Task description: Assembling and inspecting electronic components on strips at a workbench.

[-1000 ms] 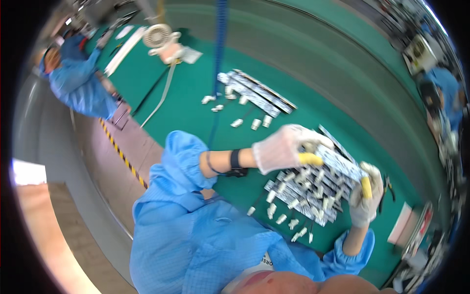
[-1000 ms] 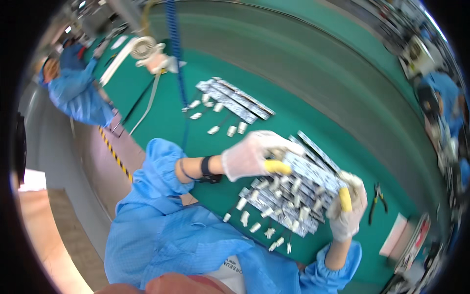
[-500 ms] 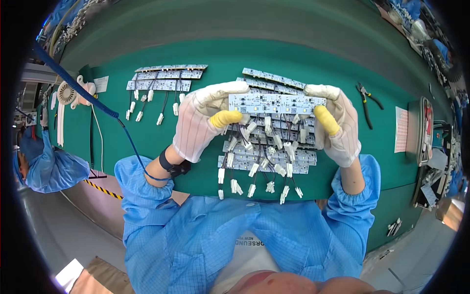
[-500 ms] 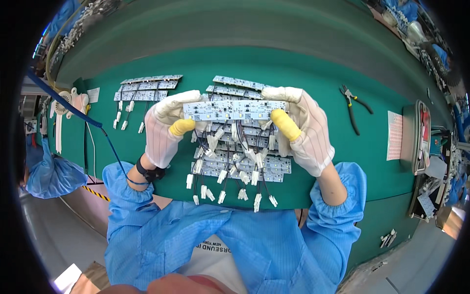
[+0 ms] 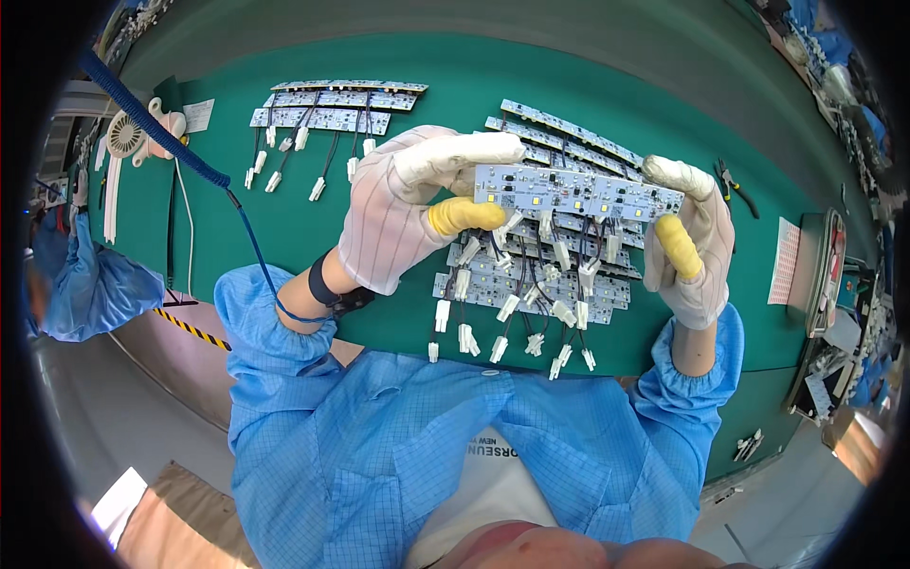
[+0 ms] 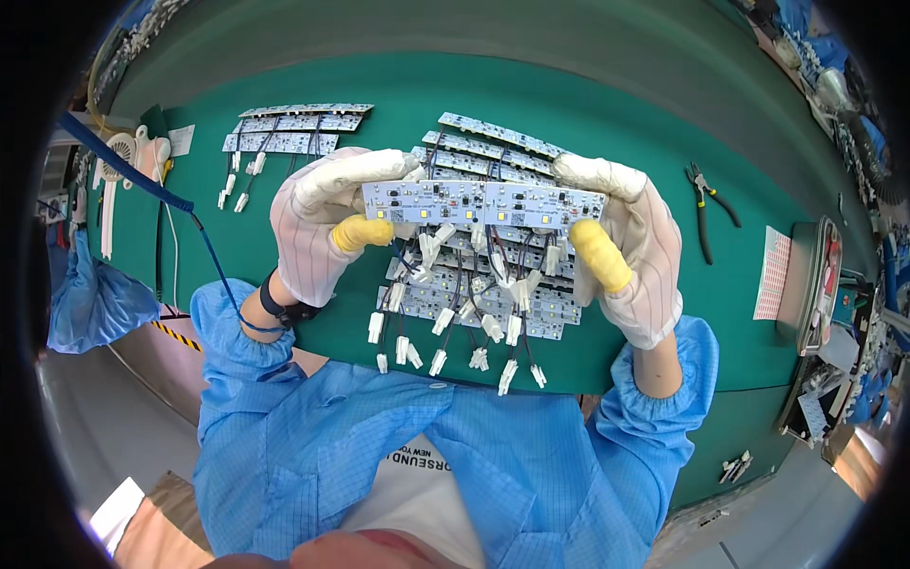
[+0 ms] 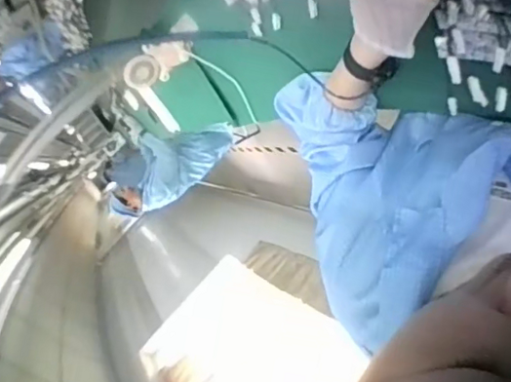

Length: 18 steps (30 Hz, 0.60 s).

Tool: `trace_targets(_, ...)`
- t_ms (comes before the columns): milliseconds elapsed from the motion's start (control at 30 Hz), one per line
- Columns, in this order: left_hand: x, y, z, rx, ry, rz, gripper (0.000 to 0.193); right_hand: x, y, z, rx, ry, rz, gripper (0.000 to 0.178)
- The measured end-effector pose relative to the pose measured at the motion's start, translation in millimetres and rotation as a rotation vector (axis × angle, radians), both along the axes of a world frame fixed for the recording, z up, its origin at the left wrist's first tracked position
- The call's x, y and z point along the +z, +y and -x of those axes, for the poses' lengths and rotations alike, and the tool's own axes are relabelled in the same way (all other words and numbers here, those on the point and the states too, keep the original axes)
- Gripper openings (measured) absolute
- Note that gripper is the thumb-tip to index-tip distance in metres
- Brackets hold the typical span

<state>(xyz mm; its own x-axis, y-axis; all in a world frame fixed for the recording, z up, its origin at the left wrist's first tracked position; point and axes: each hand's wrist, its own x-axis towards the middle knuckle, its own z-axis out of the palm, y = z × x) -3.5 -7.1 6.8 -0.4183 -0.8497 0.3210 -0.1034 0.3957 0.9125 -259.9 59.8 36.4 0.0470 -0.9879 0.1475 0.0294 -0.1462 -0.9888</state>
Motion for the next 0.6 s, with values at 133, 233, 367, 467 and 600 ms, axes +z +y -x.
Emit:
trace_targets(133, 0.3, -2.8, -1.3, -0.052, 0.036, 0.052, 0.047, -4.0, 1.2, -3.8, -0.073, 0.032, -0.053, 0.066)
trace_targets(233, -0.9, -1.7, -1.0, -0.057, 0.018, 0.071, 0.048, -4.6, 2.6, 1.7, -0.036, 0.012, -0.090, 0.055)
trace_targets(367, -0.7, -2.5, -2.7, -0.051, 0.021, 0.075, 0.047, -2.9, 2.3, -4.9, -0.187, 0.069, -0.019, 0.043)
trace_targets(467, -0.7, -7.3, -2.3, -0.048, -0.029, 0.205, 0.047, 4.6, 3.8, 3.4, -0.082, 0.073, -0.052, 0.039)
trace_targets(600, 2.0, -2.4, 3.7, -0.044, 0.098, -0.021, 0.048, 0.9, 2.8, 2.2, -0.032, -0.007, -0.131, 0.037)
